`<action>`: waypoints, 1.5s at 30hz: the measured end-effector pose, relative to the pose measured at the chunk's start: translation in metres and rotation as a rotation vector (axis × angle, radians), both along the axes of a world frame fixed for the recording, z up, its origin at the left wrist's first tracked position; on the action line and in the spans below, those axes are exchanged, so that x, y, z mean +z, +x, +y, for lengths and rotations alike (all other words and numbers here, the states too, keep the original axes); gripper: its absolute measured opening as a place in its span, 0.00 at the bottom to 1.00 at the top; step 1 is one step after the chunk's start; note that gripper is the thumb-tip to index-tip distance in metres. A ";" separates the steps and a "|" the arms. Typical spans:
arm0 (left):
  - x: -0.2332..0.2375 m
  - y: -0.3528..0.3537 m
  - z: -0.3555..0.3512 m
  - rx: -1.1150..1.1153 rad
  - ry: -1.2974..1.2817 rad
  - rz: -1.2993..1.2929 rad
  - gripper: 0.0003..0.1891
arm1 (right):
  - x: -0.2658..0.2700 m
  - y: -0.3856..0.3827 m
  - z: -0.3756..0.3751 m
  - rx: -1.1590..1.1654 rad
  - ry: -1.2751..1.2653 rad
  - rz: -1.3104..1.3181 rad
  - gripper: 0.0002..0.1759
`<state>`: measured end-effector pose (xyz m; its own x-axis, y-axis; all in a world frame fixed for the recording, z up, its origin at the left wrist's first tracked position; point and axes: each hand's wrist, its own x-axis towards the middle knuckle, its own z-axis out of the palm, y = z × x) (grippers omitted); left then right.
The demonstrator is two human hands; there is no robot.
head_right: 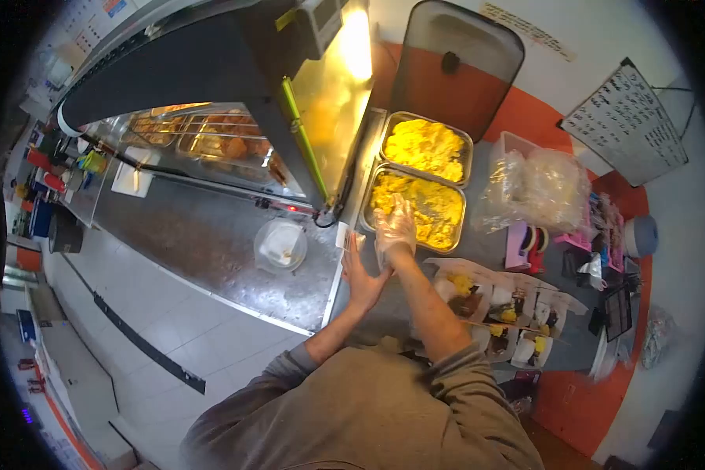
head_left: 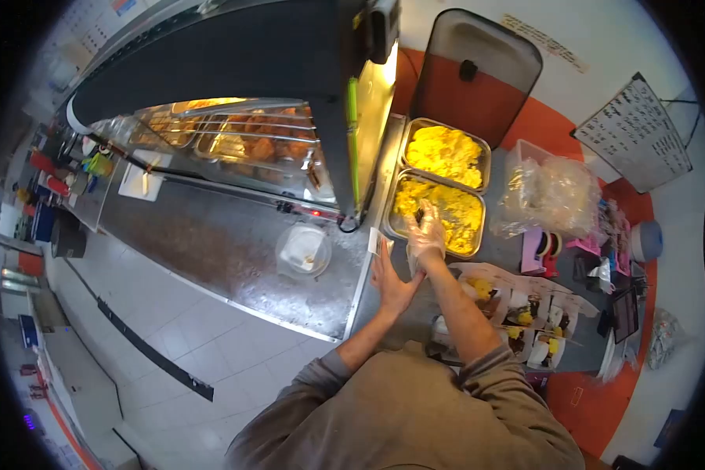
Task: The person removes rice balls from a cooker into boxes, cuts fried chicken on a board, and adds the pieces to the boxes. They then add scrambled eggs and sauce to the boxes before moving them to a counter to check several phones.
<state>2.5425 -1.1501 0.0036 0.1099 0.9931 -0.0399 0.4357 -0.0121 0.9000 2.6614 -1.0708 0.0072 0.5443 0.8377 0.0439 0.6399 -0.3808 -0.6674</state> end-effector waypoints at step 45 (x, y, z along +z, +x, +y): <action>-0.160 -0.326 0.156 0.674 -0.248 -0.479 0.41 | -0.187 -0.303 0.116 0.041 -0.592 1.008 0.41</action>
<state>2.2165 -0.9943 -0.1564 -0.4391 0.8212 -0.3644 -0.1477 0.3341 0.9309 2.3583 -0.9546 -0.1797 0.0822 0.6001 -0.7957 -0.0588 -0.7941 -0.6050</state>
